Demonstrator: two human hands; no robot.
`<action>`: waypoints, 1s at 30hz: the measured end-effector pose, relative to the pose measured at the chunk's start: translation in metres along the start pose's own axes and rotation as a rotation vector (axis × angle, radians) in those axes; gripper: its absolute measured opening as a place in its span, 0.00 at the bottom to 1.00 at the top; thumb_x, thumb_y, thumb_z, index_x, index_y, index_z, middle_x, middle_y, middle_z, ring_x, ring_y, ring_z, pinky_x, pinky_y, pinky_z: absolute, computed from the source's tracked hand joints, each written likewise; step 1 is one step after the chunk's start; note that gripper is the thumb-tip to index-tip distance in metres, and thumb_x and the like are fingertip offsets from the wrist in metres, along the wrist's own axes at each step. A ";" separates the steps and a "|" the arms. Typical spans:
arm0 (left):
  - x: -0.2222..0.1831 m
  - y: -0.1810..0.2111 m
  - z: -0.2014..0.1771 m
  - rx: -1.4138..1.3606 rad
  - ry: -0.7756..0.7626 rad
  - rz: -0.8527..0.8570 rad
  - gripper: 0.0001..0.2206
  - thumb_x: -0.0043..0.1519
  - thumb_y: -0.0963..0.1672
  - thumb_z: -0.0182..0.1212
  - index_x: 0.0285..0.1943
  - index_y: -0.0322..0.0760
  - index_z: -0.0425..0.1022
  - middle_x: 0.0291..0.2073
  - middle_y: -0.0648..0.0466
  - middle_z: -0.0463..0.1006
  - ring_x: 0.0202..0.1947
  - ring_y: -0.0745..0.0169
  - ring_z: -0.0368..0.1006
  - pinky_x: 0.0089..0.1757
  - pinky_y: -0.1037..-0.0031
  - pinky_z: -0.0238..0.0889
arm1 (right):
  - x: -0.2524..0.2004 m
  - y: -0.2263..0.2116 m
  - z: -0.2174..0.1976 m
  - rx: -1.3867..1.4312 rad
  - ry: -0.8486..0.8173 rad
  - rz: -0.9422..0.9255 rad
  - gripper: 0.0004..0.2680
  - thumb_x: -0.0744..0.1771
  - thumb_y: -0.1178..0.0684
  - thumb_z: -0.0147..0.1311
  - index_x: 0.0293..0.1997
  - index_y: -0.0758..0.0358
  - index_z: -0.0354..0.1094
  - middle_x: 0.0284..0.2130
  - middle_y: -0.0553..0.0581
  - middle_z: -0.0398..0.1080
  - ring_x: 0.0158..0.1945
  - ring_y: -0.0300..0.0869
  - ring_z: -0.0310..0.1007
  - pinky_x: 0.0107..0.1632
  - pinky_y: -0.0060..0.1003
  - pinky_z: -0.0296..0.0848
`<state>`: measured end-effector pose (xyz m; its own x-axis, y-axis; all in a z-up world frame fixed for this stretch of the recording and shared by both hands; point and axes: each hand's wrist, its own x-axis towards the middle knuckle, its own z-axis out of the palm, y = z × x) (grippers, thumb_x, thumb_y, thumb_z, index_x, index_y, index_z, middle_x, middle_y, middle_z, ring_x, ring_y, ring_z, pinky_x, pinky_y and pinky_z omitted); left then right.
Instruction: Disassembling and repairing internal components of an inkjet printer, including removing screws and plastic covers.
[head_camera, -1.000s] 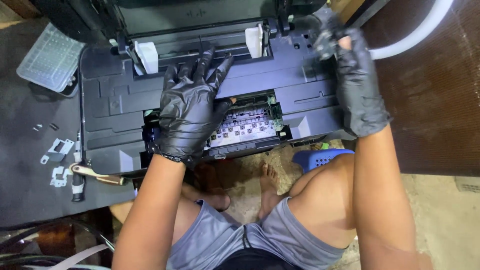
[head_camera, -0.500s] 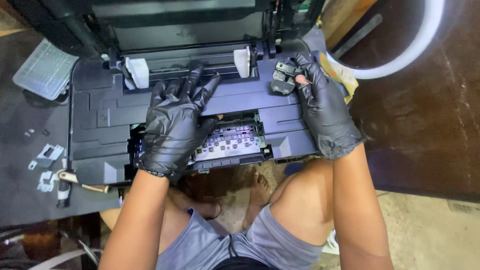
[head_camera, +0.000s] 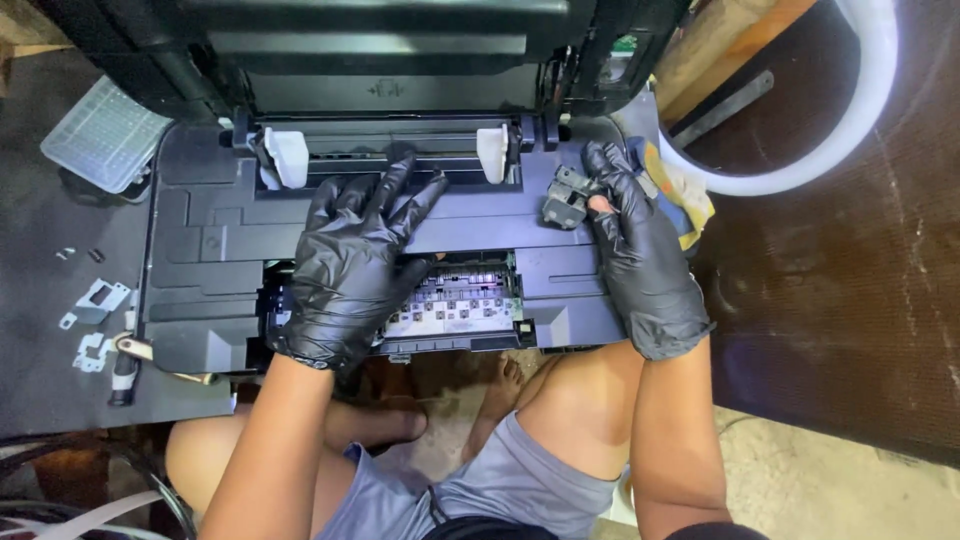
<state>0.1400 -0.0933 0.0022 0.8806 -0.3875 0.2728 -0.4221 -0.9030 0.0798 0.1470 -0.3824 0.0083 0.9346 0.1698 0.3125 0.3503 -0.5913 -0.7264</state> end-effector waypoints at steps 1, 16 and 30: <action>0.000 0.001 -0.003 0.002 0.003 -0.006 0.42 0.48 0.53 0.68 0.78 0.60 0.60 0.76 0.56 0.59 0.52 0.50 0.68 0.61 0.53 0.50 | 0.000 -0.001 0.000 0.001 -0.003 -0.006 0.15 0.72 0.60 0.46 0.68 0.69 0.60 0.65 0.64 0.66 0.66 0.52 0.66 0.64 0.41 0.63; 0.001 -0.001 -0.002 -0.024 0.002 0.027 0.40 0.49 0.52 0.69 0.77 0.57 0.62 0.73 0.52 0.64 0.60 0.49 0.68 0.62 0.50 0.50 | 0.002 -0.016 0.003 0.291 0.154 0.195 0.10 0.74 0.55 0.39 0.56 0.70 0.64 0.46 0.54 0.70 0.45 0.37 0.65 0.54 0.32 0.65; -0.003 0.000 0.000 -0.033 0.023 -0.003 0.39 0.50 0.51 0.67 0.76 0.59 0.63 0.75 0.51 0.61 0.59 0.44 0.71 0.64 0.49 0.49 | -0.004 0.015 0.008 0.110 0.187 0.019 0.11 0.74 0.54 0.42 0.60 0.71 0.63 0.50 0.58 0.69 0.50 0.42 0.67 0.57 0.37 0.66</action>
<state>0.1374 -0.0919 0.0011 0.8767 -0.3802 0.2947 -0.4268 -0.8974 0.1119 0.1493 -0.3855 -0.0081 0.9170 0.0043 0.3990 0.3470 -0.5019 -0.7922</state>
